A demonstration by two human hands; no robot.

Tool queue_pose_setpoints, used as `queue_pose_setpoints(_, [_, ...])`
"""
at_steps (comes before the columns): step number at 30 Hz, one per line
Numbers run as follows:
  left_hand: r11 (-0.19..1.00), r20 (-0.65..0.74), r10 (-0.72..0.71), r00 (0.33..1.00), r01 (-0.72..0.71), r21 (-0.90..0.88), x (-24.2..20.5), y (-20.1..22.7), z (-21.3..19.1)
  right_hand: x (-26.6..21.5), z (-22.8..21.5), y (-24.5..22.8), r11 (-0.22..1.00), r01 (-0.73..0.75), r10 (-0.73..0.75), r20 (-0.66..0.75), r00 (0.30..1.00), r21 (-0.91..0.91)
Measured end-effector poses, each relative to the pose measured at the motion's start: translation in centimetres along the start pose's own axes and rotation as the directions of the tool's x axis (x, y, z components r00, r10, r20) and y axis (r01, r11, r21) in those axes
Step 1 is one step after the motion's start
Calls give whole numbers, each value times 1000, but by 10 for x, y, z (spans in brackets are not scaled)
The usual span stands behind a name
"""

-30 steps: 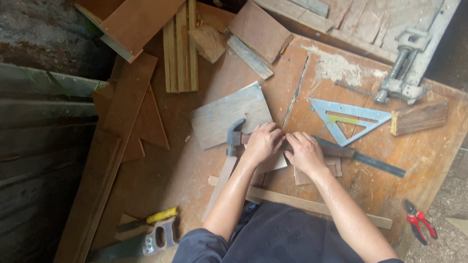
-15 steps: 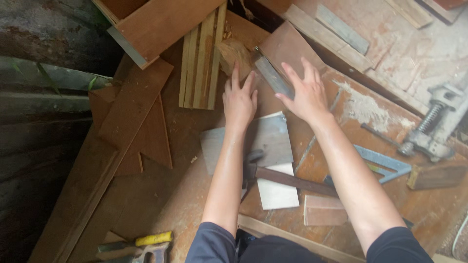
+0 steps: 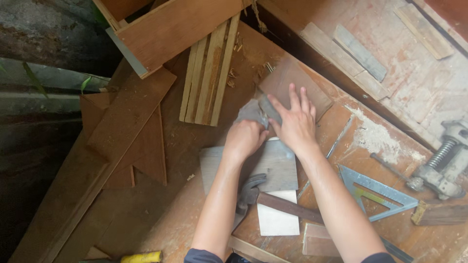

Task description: The person uses a hand saw to cut a thin wooden strip on a workbench, then uses a hammer to drive a nail into the cut piece. The person handles the saw, hammer, and wood pieces throughout the clip.

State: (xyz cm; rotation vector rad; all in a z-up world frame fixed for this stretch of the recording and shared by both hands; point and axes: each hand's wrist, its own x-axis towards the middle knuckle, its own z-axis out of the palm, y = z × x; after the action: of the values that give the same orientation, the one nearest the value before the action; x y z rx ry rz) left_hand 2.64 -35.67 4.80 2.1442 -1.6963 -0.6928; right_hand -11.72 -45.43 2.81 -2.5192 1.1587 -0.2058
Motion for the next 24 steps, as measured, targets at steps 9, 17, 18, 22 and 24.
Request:
queue_pose_setpoints(9, [962, -231, -268, 936, 248, -110, 30, -32, -43, -10, -2, -7, 999, -20, 20, -9, 1000, 35])
queue_pose_setpoints(17, [976, -589, -146, 795, 213, 46, 46, -57, -27, -2, 2, -16, 993, -73, 74, -4, 997, 90])
queue_pose_setpoints(18, [977, -606, -72, 792, 179, 118, 51, -59, -27, -2, 2, -17, 993, -69, 69, -2, 998, 96])
queue_pose_setpoints(22, [943, -526, -94, 846, 244, 225, 73, -62, -27, 1, 2, -18, 992, -54, 53, 9, 999, 113])
queue_pose_setpoints(24, [947, -496, -165, 853, 278, 162, 75, -60, -26, -2, 1, -17, 992, -57, 55, 20, 998, 117])
